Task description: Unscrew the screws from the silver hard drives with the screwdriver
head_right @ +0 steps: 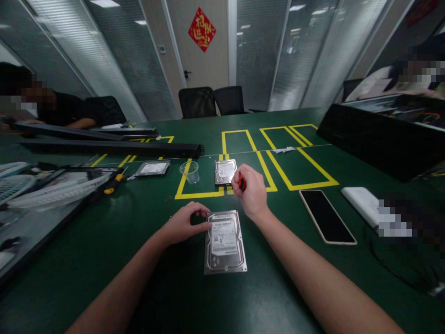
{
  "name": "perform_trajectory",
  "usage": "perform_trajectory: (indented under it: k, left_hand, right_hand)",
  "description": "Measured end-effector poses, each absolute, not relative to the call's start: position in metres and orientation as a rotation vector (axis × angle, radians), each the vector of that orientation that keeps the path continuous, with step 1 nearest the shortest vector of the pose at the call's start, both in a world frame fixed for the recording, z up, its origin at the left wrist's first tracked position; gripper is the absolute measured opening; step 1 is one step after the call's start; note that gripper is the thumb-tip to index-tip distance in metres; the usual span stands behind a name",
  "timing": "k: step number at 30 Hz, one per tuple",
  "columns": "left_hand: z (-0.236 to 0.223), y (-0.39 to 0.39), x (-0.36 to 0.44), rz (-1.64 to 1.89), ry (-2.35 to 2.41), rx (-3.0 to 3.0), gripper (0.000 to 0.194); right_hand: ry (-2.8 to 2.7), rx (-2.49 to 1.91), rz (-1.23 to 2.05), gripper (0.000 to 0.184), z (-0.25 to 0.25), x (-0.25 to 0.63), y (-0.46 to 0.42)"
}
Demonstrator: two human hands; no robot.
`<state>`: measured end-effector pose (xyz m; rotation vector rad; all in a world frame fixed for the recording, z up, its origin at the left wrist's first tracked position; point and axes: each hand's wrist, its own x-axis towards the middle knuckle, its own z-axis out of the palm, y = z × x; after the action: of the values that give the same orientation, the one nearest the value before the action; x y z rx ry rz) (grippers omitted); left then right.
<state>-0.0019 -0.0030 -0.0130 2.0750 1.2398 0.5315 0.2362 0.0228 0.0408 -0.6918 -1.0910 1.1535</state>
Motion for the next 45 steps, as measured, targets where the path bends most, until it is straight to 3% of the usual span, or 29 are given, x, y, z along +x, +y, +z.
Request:
perform_trajectory:
  k: [6,17,23,33,37,42,45]
  left_hand:
    - [-0.015,-0.002,-0.003,0.528,1.230,2.071,0.035]
    - [-0.013,-0.003,-0.003,0.537,1.228,2.070,0.034]
    - [-0.014,-0.002,-0.003,0.530,1.227,2.071,0.035]
    - [-0.014,-0.003,-0.003,0.544,1.211,2.083,0.031]
    - [-0.014,-0.003,-0.003,0.533,1.226,2.083,0.032]
    - [-0.013,-0.002,-0.002,0.528,1.234,2.087,0.031]
    - [-0.013,-0.002,-0.002,0.528,1.230,2.084,0.031]
  right_hand:
    - [-1.132,-0.686,1.160,0.031,0.043,0.234,0.022]
    - [-1.216,-0.681,1.247,0.013,0.047,0.231,0.016]
    - [-1.233,-0.672,1.210,0.034,0.048,0.231,0.019]
    - [-1.185,-0.626,1.298,0.011,0.045,0.240,0.013]
    - [-1.256,-0.583,1.276,0.029,0.043,0.244,0.010]
    - [-1.315,-0.625,1.201,0.012,0.037,0.245,0.007]
    - [-1.316,-0.604,1.173,0.022,0.035,0.243,0.005]
